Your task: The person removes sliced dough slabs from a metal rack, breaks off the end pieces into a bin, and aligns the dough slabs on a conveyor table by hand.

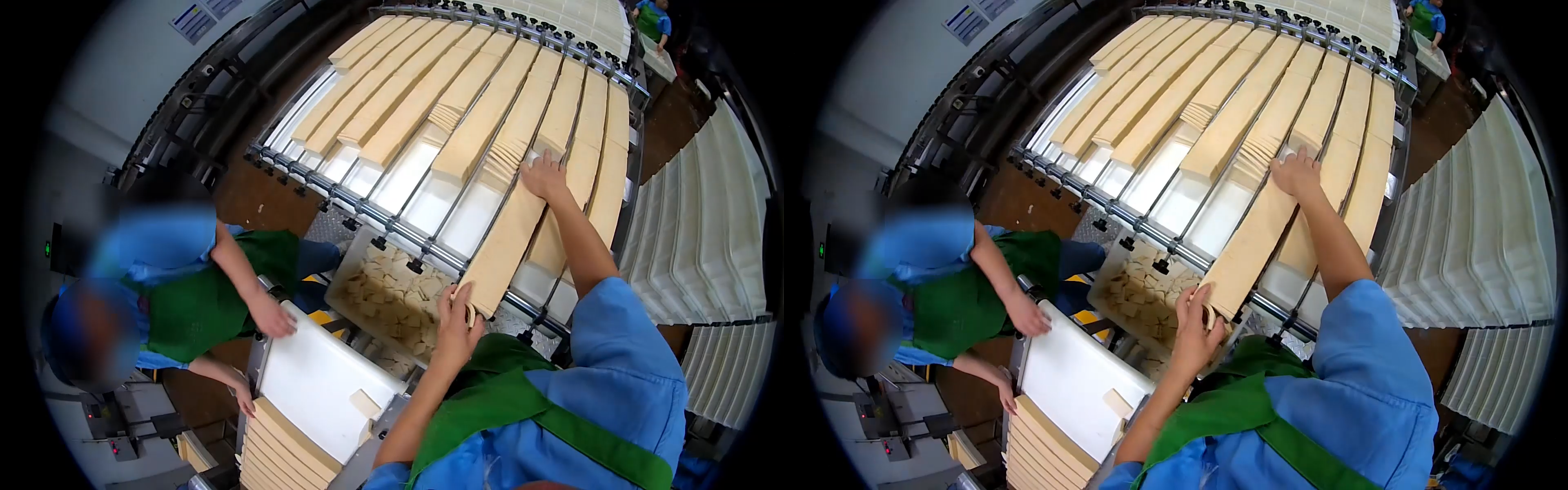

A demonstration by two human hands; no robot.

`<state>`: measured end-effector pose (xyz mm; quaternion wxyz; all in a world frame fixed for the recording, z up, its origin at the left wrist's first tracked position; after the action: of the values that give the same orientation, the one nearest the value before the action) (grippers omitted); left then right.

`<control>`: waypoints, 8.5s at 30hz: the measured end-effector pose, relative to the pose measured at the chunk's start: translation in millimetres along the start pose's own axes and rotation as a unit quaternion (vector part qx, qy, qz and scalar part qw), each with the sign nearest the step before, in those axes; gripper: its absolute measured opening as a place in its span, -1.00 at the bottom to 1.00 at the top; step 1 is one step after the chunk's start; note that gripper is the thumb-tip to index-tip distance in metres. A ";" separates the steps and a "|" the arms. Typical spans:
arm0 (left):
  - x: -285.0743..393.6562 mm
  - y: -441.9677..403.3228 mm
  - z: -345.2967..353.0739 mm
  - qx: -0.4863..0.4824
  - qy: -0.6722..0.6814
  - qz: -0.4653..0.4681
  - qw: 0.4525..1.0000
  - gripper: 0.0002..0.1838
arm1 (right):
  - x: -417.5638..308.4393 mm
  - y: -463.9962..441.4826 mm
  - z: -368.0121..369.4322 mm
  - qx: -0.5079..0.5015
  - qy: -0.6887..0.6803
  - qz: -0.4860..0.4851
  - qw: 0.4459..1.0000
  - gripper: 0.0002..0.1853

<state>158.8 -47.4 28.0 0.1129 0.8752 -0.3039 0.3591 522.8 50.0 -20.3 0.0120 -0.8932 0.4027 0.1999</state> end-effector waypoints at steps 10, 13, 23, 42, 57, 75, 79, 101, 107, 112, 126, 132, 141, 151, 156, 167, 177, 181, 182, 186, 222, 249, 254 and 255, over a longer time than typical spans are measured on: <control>6.5 -41.2 32.5 -0.021 0.043 0.015 0.999 -0.40 | -7.9 7.0 -32.3 0.057 0.029 -0.016 0.998 -0.45; 11.4 -67.8 45.1 -0.015 0.059 0.087 0.994 -0.39 | -26.1 58.3 -25.7 0.262 -0.037 -0.188 0.946 -0.39; -36.7 -8.4 14.4 0.212 0.122 -0.098 0.965 -0.40 | -40.5 173.2 45.1 -0.077 0.083 -0.350 0.930 -0.29; -258.6 411.2 -89.4 0.405 -0.175 -0.668 0.599 -0.22 | -230.4 379.8 112.8 -0.225 -0.274 -0.662 0.660 -0.86; -291.7 484.4 -128.8 0.392 -0.096 -0.653 0.640 -0.02 | -423.6 615.2 341.5 -0.333 -0.059 -0.679 0.652 -0.32; -286.2 457.3 -137.2 0.253 -0.027 -0.611 0.750 -0.03 | -510.1 621.1 316.4 -0.348 0.041 -0.421 0.837 -0.12; -279.9 408.8 -130.2 0.224 -0.011 -0.492 0.841 -0.04 | -474.7 510.5 273.2 -0.332 0.008 -0.257 0.908 -0.07; -130.4 25.6 -153.4 0.325 -0.105 -0.105 0.934 -0.23 | -261.4 107.0 57.6 -0.030 -0.412 -0.058 0.909 -0.06; -142.3 -74.8 -162.7 0.198 0.043 -0.053 0.978 -0.23 | -235.7 -6.6 60.8 -0.091 -0.138 -0.116 0.979 -0.26; -153.3 -108.6 -149.6 0.111 0.190 -0.086 0.972 -0.23 | -227.1 -65.3 73.5 -0.028 -0.111 -0.127 0.985 -0.27; -167.4 -150.9 -108.4 0.109 0.197 -0.078 0.971 -0.29 | -212.2 -95.4 71.6 0.019 -0.081 -0.109 0.991 -0.46; -167.6 -156.9 -103.9 0.110 0.184 -0.081 0.973 -0.29 | -209.7 -100.5 72.9 0.051 -0.064 -0.111 0.990 -0.48; -164.7 -183.9 -87.3 0.081 0.183 -0.078 0.977 -0.34 | -220.8 -53.3 68.0 0.178 -0.079 -0.202 0.960 -0.55; -145.6 -143.6 -94.3 0.368 0.209 -0.175 0.889 -0.50 | -280.5 109.4 96.9 0.012 -0.128 -0.571 0.811 -0.80; -145.8 -60.0 -61.3 0.421 0.282 -0.277 0.816 -0.55 | -276.8 102.5 109.1 0.038 -0.117 -0.562 0.818 -0.81; -155.6 76.4 24.1 0.220 0.216 -0.281 0.909 -0.67 | -276.3 90.5 124.1 0.161 -0.009 -0.428 0.889 -0.87; -143.5 246.7 -36.8 0.424 0.100 -0.315 0.843 -0.79 | -259.0 60.5 143.1 0.149 0.055 -0.465 0.871 -0.77; -194.9 359.3 -68.4 0.512 -0.034 -0.534 0.672 -0.63 | -254.9 117.8 176.8 0.041 -0.109 -0.605 0.788 -0.76; -219.1 391.3 -70.2 0.506 -0.102 -0.574 0.635 -0.53 | -260.8 176.7 169.4 0.038 -0.199 -0.632 0.748 -0.79; -283.6 476.4 -86.9 0.411 -0.185 -0.725 0.520 -0.21 | -288.2 348.6 158.7 -0.119 -0.229 -0.643 0.721 -0.82; -290.5 390.8 -119.2 0.237 -0.033 -0.494 0.836 -0.05 | -469.0 516.6 274.4 -0.302 0.023 -0.239 0.922 -0.05; -55.9 -5.0 -65.1 0.088 0.039 -0.045 0.994 -0.21 | -90.1 17.7 10.2 -0.060 -0.045 -0.030 0.997 -0.34; -57.0 -33.5 -43.5 0.125 -0.022 -0.018 0.992 -0.24 | -70.4 -7.6 27.8 -0.004 -0.095 -0.034 0.995 -0.36; -47.9 -39.9 -42.1 0.119 -0.023 -0.013 0.993 -0.25 | -69.0 -12.2 26.9 0.045 -0.081 -0.057 0.994 -0.38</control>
<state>132.9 23.2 25.6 0.0060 0.8942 -0.2503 0.3710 481.2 112.5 -21.4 0.0963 -0.8940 0.3575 0.2524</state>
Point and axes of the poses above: each hand's wrist, its own y-axis away from the middle knuckle, its own z-axis out of the palm, x = y × z, the point moved 2 cm from there along -y, towards the middle knuckle, and after that the axes turned 14 degrees about -y, right-handed, at the moved point
